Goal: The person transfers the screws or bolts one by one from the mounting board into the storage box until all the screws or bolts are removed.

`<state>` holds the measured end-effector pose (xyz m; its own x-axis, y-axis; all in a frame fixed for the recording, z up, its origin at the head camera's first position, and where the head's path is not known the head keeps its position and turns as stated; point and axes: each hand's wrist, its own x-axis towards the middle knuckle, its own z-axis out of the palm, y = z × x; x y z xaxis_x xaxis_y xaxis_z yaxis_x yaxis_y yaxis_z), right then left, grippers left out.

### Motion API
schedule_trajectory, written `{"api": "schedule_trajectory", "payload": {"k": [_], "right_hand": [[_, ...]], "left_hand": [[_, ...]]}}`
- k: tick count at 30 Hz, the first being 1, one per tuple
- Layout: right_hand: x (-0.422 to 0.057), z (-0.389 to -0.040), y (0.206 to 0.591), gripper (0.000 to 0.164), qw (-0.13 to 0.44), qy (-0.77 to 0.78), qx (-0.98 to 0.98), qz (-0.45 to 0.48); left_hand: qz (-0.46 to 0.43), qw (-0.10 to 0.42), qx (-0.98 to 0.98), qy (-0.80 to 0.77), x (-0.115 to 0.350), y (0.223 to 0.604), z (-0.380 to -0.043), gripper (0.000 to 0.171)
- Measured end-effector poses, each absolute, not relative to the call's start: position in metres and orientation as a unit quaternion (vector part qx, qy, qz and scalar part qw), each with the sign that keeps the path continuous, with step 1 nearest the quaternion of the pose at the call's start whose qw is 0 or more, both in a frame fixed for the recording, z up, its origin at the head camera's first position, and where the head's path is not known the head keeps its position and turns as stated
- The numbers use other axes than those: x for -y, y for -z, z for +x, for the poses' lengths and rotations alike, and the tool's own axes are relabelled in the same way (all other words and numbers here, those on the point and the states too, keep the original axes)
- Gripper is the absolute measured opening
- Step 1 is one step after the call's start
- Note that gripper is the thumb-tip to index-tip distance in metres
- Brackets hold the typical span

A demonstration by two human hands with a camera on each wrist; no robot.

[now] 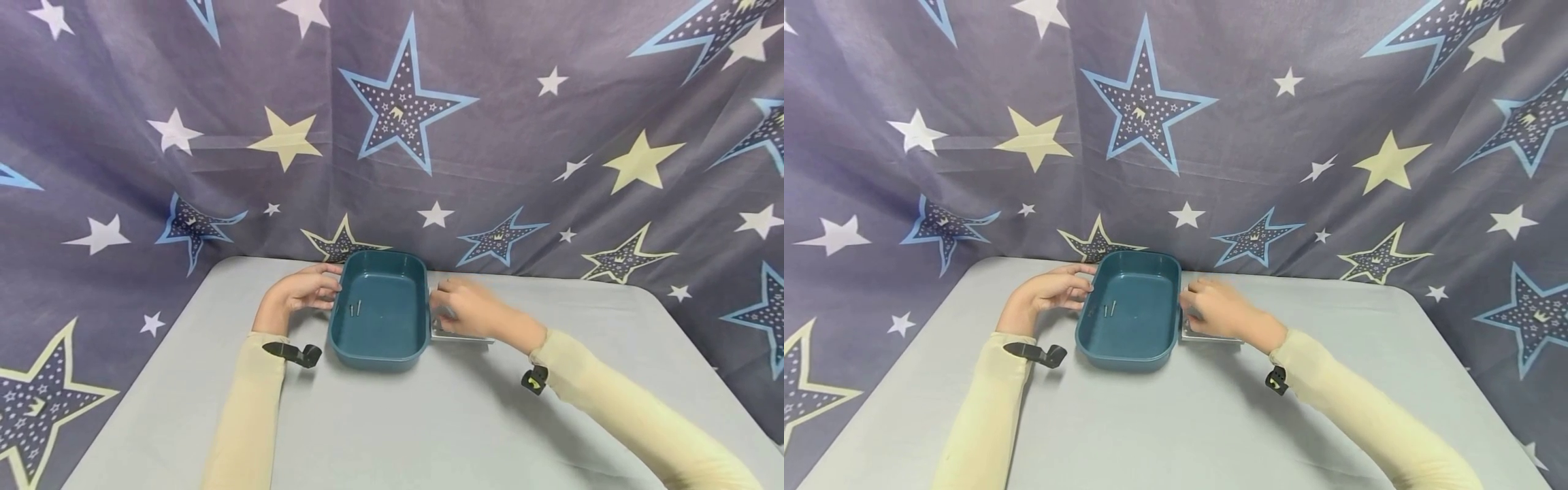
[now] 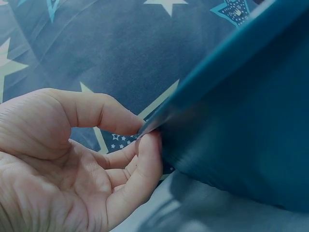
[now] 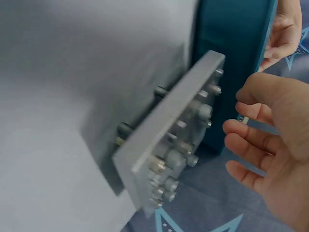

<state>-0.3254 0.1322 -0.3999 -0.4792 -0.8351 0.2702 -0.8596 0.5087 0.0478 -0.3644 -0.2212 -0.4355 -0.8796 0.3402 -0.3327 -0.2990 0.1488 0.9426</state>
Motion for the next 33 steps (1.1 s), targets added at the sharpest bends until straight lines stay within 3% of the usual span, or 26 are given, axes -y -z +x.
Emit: {"api": "schedule_trajectory", "payload": {"k": [23,33], "right_hand": [[-0.138,-0.325,0.429,0.011,0.169,-0.031,0.86,0.48],[-0.136,-0.331,0.428,0.017,0.131,-0.023,0.87,0.475]], "left_hand": [[0.013,0.248,-0.714,-0.655,0.22,0.433,-0.364,0.068],[0.012,0.249,-0.714,-0.654,0.221,0.433,-0.364,0.068]]}}
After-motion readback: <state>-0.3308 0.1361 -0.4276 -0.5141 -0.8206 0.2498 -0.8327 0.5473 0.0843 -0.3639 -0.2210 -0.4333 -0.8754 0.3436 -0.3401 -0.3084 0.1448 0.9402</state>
